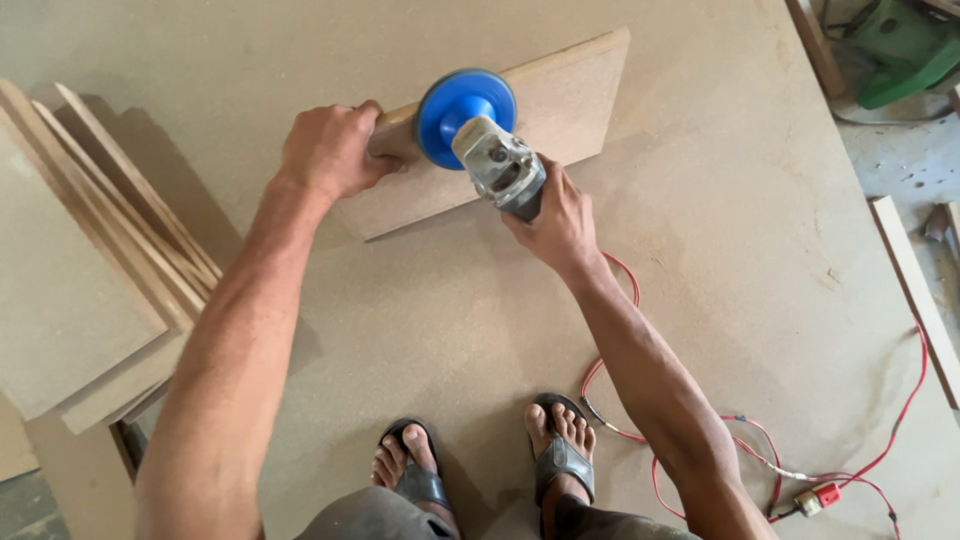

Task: The person sands the edges of a wooden board using a power sander.

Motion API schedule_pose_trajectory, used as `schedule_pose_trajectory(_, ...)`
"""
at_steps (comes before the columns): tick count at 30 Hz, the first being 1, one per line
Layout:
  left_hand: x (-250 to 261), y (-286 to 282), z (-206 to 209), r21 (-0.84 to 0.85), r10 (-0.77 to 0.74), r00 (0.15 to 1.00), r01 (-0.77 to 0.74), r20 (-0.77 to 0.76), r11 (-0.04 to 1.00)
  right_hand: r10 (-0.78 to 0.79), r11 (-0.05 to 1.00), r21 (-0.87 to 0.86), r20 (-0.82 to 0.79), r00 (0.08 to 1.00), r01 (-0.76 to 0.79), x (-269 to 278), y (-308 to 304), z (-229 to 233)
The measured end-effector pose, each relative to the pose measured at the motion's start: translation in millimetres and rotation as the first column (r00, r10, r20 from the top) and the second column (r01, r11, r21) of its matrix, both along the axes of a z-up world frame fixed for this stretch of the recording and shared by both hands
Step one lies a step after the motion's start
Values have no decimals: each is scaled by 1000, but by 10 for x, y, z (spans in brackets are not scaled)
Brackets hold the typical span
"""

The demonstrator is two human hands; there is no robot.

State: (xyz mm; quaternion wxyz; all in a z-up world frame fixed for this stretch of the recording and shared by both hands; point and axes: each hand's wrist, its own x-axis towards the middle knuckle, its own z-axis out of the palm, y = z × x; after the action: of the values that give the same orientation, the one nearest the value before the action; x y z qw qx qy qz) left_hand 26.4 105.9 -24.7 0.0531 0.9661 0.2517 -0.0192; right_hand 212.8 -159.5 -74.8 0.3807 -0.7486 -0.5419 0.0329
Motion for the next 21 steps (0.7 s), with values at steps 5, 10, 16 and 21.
schedule_pose_trajectory(5, 21, -2, -1, 10, -10, 994, 11, -106, 1000, -146, 985, -108, -96, 985, 135, 466, -221, -58)
schedule_pose_trajectory(10, 5, 25, -58, 20, -6, 989, 9, -151, 1000, -347, 937, -93, -120, 930, 338, 973, -488, 37)
schedule_pose_trajectory(16, 11, 36, -58, 26, 1, 983, 4, -185, 1000, -462, 872, 20, -295, 836, 489, 1579, -691, 27)
schedule_pose_trajectory(21, 93, 101, 7, -71, 68, 957, -92, -283, 993, -476, 860, 91, -214, 853, 502, 1632, -835, -59)
